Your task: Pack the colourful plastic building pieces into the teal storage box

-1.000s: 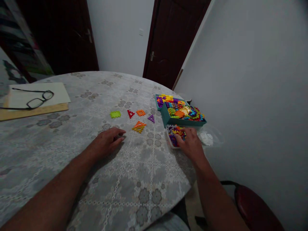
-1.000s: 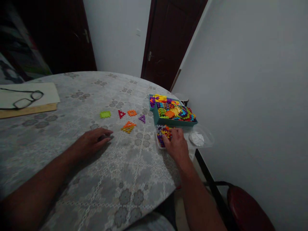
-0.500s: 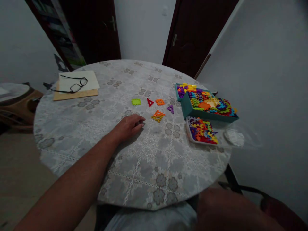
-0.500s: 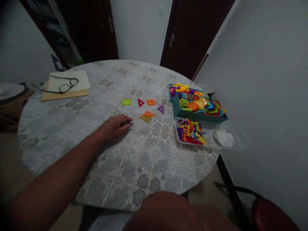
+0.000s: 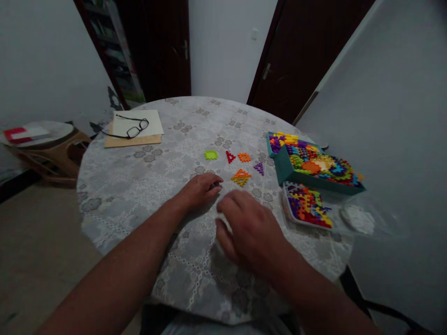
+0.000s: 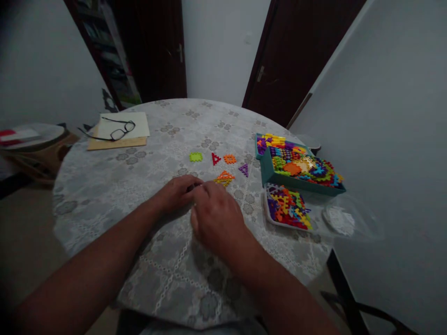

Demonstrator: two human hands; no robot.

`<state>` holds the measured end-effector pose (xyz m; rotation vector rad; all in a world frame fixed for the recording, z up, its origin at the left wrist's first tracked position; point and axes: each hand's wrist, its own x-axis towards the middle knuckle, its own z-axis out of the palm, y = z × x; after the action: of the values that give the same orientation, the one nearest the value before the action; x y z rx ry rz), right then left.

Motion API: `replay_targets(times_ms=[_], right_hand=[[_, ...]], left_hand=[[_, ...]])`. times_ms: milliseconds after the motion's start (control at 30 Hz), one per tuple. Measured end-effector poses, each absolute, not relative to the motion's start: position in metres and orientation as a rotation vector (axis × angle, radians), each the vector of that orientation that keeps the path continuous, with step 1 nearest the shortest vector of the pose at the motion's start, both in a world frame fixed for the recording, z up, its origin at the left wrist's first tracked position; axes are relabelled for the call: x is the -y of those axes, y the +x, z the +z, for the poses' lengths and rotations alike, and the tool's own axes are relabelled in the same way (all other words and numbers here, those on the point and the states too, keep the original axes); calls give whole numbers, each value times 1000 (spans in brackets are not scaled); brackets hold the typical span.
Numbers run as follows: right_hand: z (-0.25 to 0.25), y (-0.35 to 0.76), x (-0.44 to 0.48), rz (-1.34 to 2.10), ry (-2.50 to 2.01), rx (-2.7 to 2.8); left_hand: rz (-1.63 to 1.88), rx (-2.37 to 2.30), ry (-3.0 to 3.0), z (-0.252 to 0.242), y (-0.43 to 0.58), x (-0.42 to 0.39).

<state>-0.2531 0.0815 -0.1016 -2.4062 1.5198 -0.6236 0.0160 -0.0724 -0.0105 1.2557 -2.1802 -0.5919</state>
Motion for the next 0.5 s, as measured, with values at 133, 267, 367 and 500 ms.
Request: replay_targets(times_ms=[133,267,367,500], right_hand=[[34,-205,59,-628,-2449,-1768],[18,-208,90,-361,-2359,-1955],[-13,-208,80,-386,-2436,-1886],[-19,-198,75,-533,-2556,-1721]], left_hand=[[-580,2190,1229,-9,17,73],[-542,2174,1241,-12,18,76],[-528,2161,1247,-13,18,75],[-544,2146,1283,-10,18,72]])
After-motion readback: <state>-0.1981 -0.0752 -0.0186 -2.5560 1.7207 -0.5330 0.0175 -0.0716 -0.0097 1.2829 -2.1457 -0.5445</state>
